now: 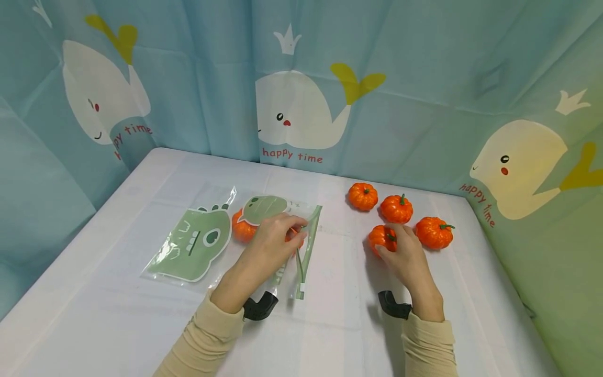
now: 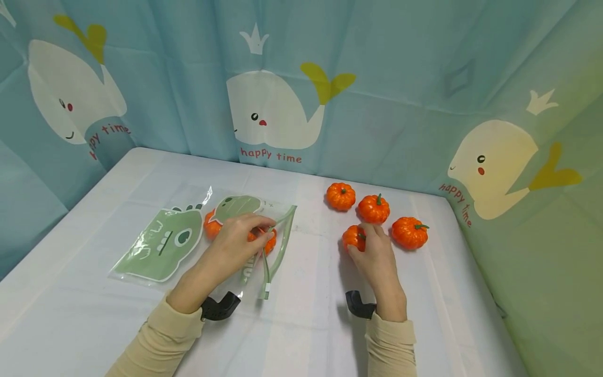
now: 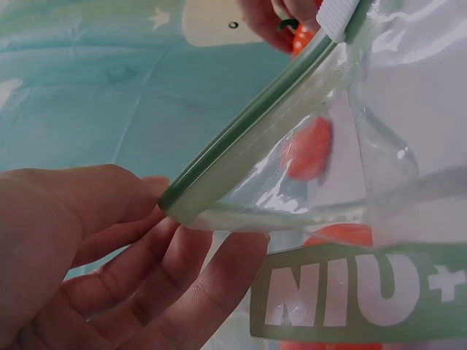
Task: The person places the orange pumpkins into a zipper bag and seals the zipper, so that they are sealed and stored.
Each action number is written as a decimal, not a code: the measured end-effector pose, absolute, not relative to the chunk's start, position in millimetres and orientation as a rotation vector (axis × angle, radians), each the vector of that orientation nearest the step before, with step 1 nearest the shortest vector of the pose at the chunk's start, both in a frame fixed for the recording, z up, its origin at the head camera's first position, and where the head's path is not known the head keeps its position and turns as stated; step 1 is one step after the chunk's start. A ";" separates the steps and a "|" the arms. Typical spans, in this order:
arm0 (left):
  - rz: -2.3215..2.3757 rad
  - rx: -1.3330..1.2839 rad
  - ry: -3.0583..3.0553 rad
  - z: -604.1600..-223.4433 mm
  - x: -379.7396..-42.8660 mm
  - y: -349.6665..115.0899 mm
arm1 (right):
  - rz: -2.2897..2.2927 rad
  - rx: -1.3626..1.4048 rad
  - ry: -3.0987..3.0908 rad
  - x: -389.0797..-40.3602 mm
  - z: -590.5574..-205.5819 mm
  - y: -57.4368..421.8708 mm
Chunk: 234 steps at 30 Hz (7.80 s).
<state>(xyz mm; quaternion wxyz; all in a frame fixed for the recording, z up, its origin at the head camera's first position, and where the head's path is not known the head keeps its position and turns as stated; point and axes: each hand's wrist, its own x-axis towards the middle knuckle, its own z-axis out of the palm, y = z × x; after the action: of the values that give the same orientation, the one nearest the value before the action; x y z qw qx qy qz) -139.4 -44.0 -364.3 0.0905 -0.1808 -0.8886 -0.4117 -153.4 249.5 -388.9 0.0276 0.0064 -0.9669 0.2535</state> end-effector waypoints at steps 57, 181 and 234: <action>-1.209 -0.607 -2.596 -364.6 -137.9 -36.7 | 0.970 0.861 -2.616 -142.8 -422.0 139.9; -1.273 -0.556 -2.634 -363.5 -140.5 -46.6 | 0.355 0.407 -2.891 -252.4 -388.6 209.8; -1.278 -0.559 -2.647 -363.8 -141.5 -47.5 | 0.520 0.080 -3.050 -282.9 -401.7 214.4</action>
<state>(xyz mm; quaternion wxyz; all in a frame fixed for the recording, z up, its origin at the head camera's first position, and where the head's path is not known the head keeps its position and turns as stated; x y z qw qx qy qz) -141.5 -47.5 -363.8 0.0749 -0.1862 -0.8823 -0.4259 -282.9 214.4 -401.7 0.0234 0.0258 -0.9852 0.1680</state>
